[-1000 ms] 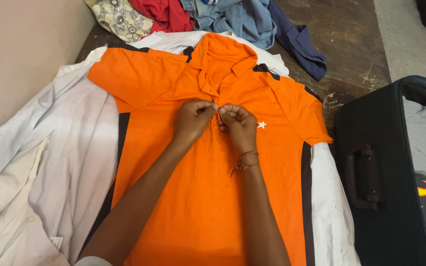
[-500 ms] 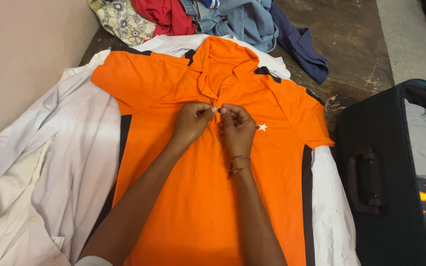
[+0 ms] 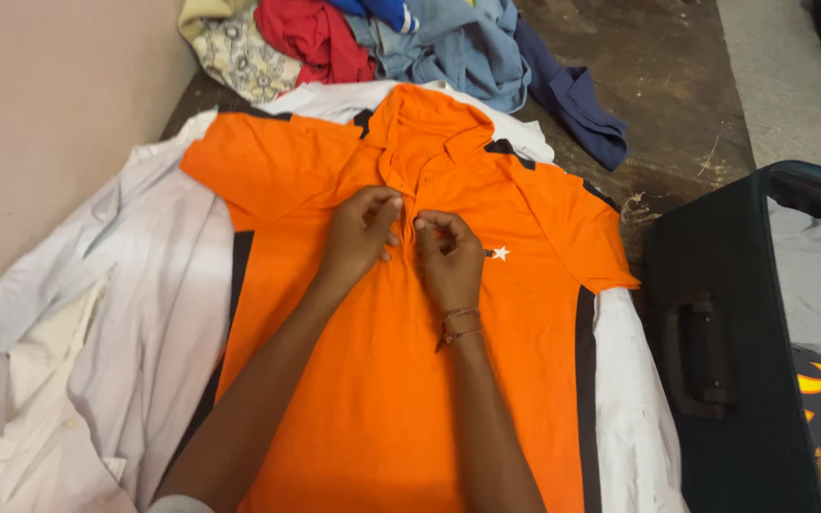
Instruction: The person buttons an orange polo shirt, folds it into a small rectangle, and places it into a suitcase before beginning to button a white shirt.
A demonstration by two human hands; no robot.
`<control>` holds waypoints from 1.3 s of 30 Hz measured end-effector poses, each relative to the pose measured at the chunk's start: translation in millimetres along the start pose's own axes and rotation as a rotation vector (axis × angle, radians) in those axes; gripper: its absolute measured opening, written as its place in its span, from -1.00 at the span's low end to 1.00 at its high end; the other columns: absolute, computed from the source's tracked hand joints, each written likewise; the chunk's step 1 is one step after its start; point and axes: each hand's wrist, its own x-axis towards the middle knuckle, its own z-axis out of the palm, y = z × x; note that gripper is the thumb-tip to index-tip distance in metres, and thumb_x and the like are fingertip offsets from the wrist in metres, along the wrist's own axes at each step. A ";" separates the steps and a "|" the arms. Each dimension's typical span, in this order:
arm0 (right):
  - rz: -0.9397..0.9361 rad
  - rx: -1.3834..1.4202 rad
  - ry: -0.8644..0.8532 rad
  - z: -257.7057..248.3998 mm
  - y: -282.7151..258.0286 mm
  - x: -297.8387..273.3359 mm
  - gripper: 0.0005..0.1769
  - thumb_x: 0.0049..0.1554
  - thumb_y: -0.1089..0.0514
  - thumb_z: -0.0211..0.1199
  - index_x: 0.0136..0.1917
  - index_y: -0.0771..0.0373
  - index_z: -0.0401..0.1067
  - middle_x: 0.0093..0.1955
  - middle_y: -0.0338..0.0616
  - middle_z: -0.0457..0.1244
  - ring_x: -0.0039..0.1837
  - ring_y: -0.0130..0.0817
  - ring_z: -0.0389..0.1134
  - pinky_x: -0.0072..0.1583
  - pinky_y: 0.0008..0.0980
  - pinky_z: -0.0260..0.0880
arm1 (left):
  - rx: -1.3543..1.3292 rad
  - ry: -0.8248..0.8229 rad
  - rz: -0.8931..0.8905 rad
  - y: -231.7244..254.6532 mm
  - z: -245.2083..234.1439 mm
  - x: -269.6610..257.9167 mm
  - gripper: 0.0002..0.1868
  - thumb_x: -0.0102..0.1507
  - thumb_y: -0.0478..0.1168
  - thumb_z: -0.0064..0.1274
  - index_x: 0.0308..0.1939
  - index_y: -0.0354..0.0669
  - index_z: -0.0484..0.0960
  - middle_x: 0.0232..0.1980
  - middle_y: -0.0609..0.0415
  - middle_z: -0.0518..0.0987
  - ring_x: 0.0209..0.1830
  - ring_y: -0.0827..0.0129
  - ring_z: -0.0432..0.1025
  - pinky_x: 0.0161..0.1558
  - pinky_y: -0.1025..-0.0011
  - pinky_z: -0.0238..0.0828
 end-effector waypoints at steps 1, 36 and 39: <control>-0.043 -0.058 0.022 1.6 -4.4 0.3 -0.76 0.18 0.07 0.38 0.01 0.27 0.57 -0.22 -0.28 0.36 -0.25 -0.58 0.28 -0.19 -0.53 0.35 | 0.118 0.057 0.125 1.2 -2.3 5.5 -0.76 0.31 -0.16 0.10 -0.02 -0.20 0.62 -0.26 0.09 0.62 -0.48 0.50 0.51 -0.49 0.49 0.43; -0.060 -0.522 -0.170 8.9 -19.6 51.8 -0.77 0.12 0.06 0.37 -0.10 0.29 0.53 -0.18 -0.15 0.44 -0.15 -0.39 0.47 -0.09 -0.37 0.45 | 0.798 0.002 0.353 14.6 -1.0 55.0 -0.88 0.16 -0.15 0.27 -0.36 -0.06 0.67 -0.09 0.01 0.58 -0.16 0.09 0.55 -0.15 0.12 0.47; 0.092 -0.330 -0.266 -3.2 -1.3 65.4 -0.77 0.17 0.09 0.36 -0.08 0.34 0.57 -0.22 -0.17 0.43 -0.21 -0.49 0.37 -0.13 -0.43 0.40 | 0.760 0.000 0.365 14.9 -2.8 54.1 -0.86 0.15 -0.14 0.26 -0.32 -0.06 0.66 -0.11 0.03 0.58 -0.16 0.12 0.56 -0.15 0.14 0.49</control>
